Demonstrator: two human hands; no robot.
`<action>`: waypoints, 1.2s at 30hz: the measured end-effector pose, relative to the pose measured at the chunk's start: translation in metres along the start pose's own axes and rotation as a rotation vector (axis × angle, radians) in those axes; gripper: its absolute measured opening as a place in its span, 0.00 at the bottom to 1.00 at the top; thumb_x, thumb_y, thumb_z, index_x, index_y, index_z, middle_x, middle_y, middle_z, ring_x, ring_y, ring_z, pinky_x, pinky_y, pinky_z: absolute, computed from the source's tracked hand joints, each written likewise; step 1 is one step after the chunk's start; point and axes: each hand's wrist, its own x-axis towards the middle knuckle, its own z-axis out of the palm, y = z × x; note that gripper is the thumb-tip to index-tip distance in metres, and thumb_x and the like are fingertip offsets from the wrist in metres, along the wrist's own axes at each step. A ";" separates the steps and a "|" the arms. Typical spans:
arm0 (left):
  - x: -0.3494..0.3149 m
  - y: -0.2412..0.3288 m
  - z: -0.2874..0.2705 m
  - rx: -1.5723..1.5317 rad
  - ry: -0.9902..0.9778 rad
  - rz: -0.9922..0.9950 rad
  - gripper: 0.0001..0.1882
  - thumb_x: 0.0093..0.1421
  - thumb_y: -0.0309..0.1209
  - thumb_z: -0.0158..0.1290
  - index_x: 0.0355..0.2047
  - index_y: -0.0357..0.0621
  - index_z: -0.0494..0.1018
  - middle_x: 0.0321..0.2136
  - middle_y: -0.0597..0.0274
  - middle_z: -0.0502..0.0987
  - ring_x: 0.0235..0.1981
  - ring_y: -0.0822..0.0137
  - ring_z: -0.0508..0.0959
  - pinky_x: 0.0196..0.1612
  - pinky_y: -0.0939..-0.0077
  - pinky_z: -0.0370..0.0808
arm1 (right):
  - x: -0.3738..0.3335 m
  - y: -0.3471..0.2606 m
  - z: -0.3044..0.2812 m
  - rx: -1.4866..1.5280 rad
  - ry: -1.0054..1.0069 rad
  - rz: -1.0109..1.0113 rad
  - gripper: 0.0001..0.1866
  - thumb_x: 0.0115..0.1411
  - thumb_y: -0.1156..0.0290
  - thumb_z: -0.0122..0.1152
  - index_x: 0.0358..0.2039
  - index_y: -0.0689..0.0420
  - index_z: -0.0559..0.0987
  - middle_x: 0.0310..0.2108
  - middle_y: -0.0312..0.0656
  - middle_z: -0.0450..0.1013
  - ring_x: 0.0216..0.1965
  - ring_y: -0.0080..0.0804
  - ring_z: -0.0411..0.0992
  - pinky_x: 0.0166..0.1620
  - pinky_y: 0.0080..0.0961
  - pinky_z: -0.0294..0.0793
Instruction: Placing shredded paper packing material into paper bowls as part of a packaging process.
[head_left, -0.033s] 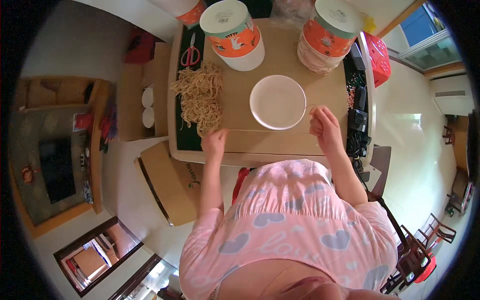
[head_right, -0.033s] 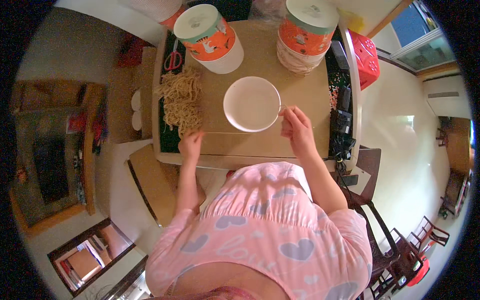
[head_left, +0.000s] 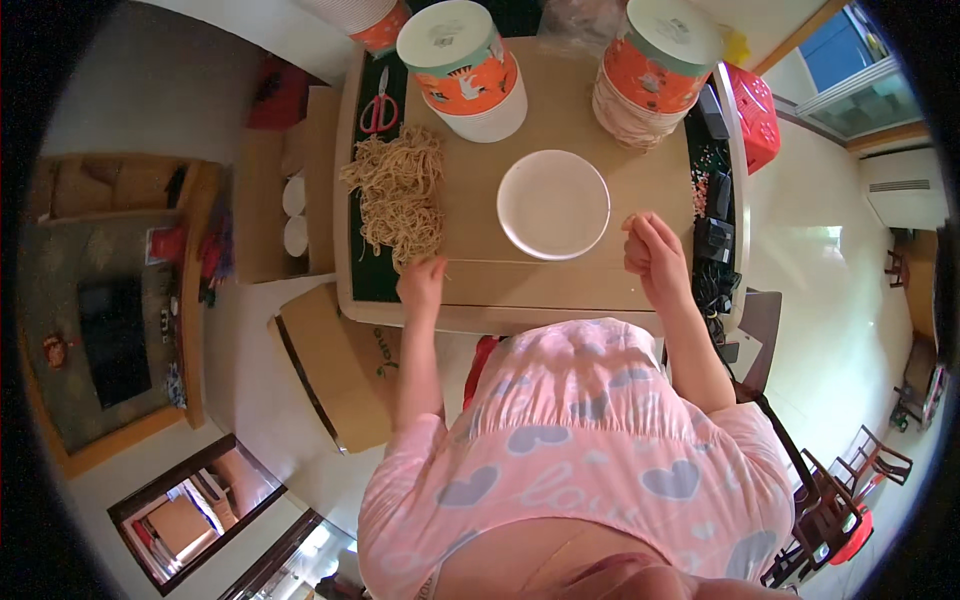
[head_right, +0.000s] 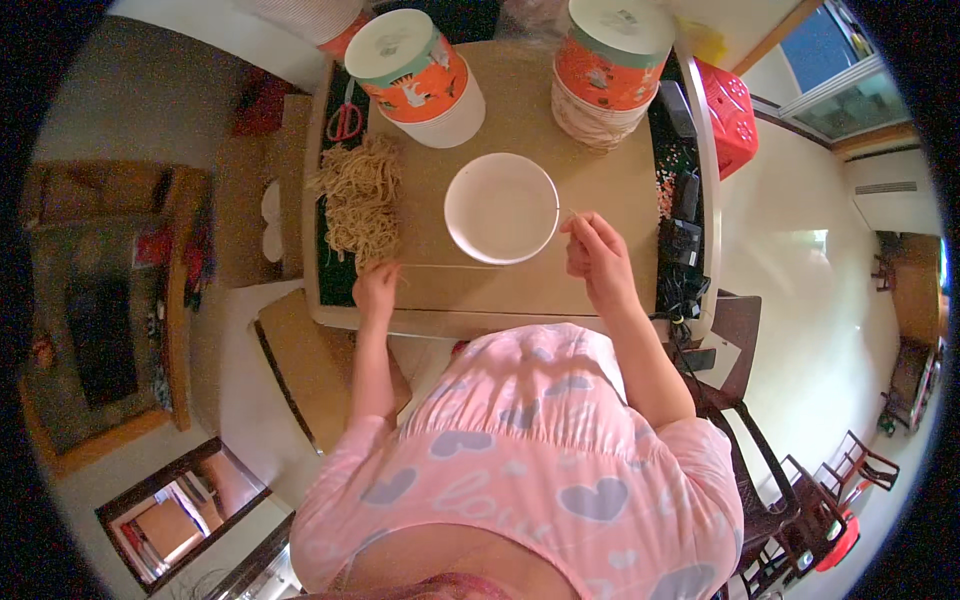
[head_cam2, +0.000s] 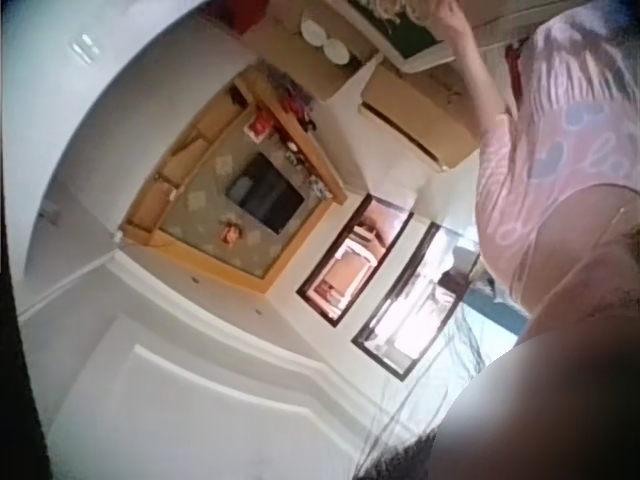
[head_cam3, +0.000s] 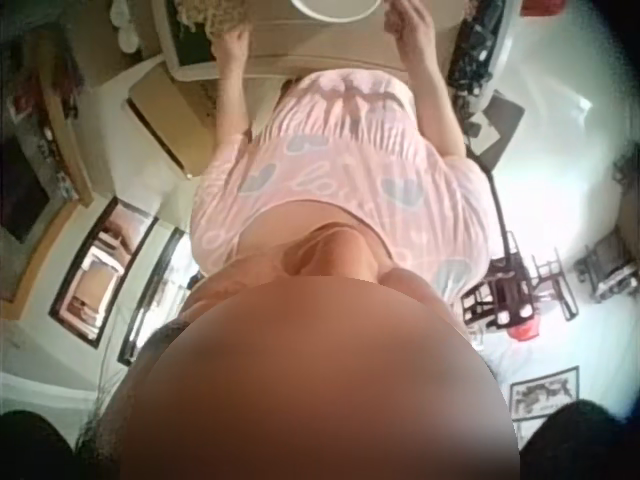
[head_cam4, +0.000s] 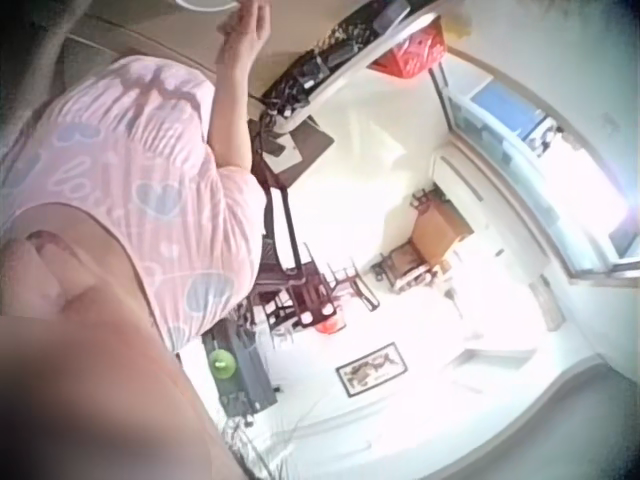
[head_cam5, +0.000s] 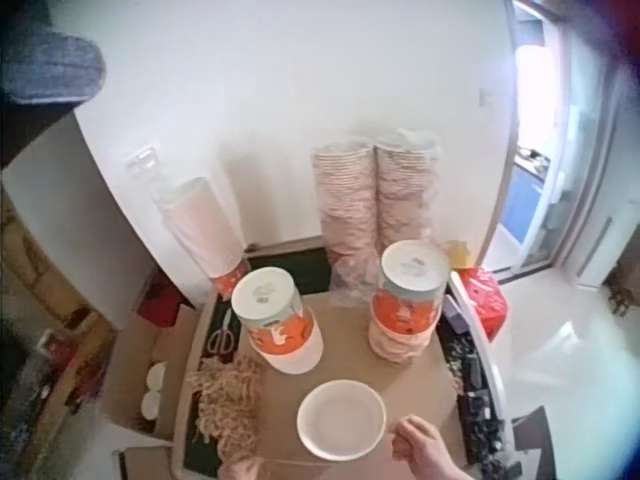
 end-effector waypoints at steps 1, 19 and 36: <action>0.002 -0.010 0.002 0.015 -0.052 -0.082 0.09 0.56 0.38 0.52 0.32 0.52 0.80 0.29 0.61 0.76 0.29 0.56 0.75 0.33 0.63 0.72 | -0.005 -0.005 -0.002 -0.049 0.021 -0.006 0.11 0.66 0.64 0.44 0.32 0.57 0.71 0.13 0.24 0.49 0.14 0.12 0.47 0.19 0.13 0.46; 0.006 0.195 -0.024 -1.558 -0.522 -0.411 0.08 0.58 0.28 0.54 0.34 0.36 0.77 0.18 0.71 0.71 0.16 0.83 0.63 0.18 0.89 0.56 | -0.023 0.020 0.023 -1.033 -0.191 -0.335 0.06 0.56 0.73 0.51 0.32 0.62 0.73 0.27 0.52 0.71 0.30 0.51 0.71 0.32 0.36 0.70; 0.002 0.186 -0.022 -1.296 -0.409 -0.252 0.13 0.57 0.22 0.52 0.44 0.37 0.72 0.32 0.66 0.74 0.20 0.82 0.67 0.23 0.88 0.65 | -0.008 0.035 0.007 -0.573 -0.059 -0.207 0.05 0.61 0.78 0.48 0.34 0.62 0.73 0.21 0.29 0.63 0.22 0.13 0.58 0.24 0.13 0.57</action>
